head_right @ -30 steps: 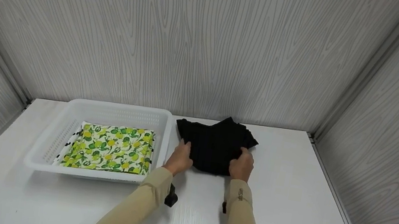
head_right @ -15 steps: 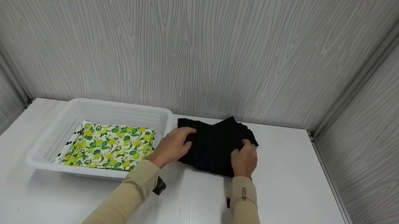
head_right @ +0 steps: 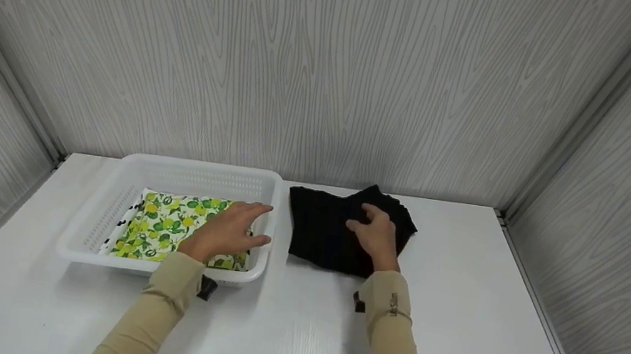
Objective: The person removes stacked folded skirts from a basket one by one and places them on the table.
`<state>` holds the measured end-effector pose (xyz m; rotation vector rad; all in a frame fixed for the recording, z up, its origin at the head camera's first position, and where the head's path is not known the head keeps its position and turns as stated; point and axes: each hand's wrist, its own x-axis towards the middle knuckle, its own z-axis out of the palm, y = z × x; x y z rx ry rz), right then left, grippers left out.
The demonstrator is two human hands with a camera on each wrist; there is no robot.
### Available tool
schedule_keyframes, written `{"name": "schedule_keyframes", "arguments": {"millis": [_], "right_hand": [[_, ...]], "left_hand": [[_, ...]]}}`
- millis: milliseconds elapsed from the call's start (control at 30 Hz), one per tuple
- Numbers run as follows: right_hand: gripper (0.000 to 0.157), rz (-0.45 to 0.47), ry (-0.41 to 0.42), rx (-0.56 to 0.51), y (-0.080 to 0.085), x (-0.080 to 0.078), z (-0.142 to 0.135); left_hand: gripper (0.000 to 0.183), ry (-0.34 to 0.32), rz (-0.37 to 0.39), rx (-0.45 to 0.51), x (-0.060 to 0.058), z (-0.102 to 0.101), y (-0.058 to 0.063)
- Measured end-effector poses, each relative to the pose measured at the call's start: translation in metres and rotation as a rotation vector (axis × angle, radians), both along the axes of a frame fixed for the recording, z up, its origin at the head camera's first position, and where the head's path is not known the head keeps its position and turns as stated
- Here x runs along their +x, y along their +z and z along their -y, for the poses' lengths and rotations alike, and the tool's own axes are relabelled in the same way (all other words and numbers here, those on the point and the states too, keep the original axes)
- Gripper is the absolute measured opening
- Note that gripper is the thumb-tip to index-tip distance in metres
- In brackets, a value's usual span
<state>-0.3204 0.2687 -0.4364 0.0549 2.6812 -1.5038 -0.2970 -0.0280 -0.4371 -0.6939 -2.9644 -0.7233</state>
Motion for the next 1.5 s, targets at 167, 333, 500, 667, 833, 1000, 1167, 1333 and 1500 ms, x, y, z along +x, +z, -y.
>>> {"name": "schedule_keyframes", "arguments": {"millis": [167, 333, 500, 667, 833, 1000, 1167, 1333, 1500], "right_hand": [[0.062, -0.017, 0.019, -0.051, 0.005, 0.003, 0.009], [0.06, -0.044, 0.019, -0.045, 0.01, 0.003, 0.019], [0.058, -0.054, 0.02, -0.033, 0.014, 0.002, 0.028], [0.058, -0.034, 0.018, -0.047, 0.014, 0.002, 0.036], [0.057, -0.06, 0.05, -0.023, 0.014, 0.001, 0.044], [0.055, -0.095, 0.07, -0.017, 0.016, 0.001, 0.05], [0.054, -0.114, 0.081, -0.029, 0.016, 0.001, 0.057], [0.053, -0.141, 0.104, -0.047, 0.016, 0.0, 0.065], [0.052, -0.162, 0.125, -0.07, 0.017, 0.0, 0.074]], "left_hand": [[0.059, 0.028, 0.009, 0.004, 0.004, 0.021, -0.001], [0.057, 0.05, -0.013, -0.014, 0.009, 0.043, -0.001], [0.058, 0.08, -0.014, -0.022, 0.012, 0.06, -0.003], [0.06, 0.113, -0.016, -0.003, 0.017, 0.074, -0.005], [0.06, 0.148, -0.024, -0.007, 0.021, 0.089, -0.007], [0.058, 0.183, -0.047, -0.03, 0.023, 0.104, -0.008], [0.054, 0.203, -0.084, -0.03, 0.025, 0.116, -0.01], [0.053, 0.224, -0.095, -0.044, 0.027, 0.124, -0.013], [0.053, 0.238, -0.095, -0.038, 0.028, 0.133, -0.015]]}}
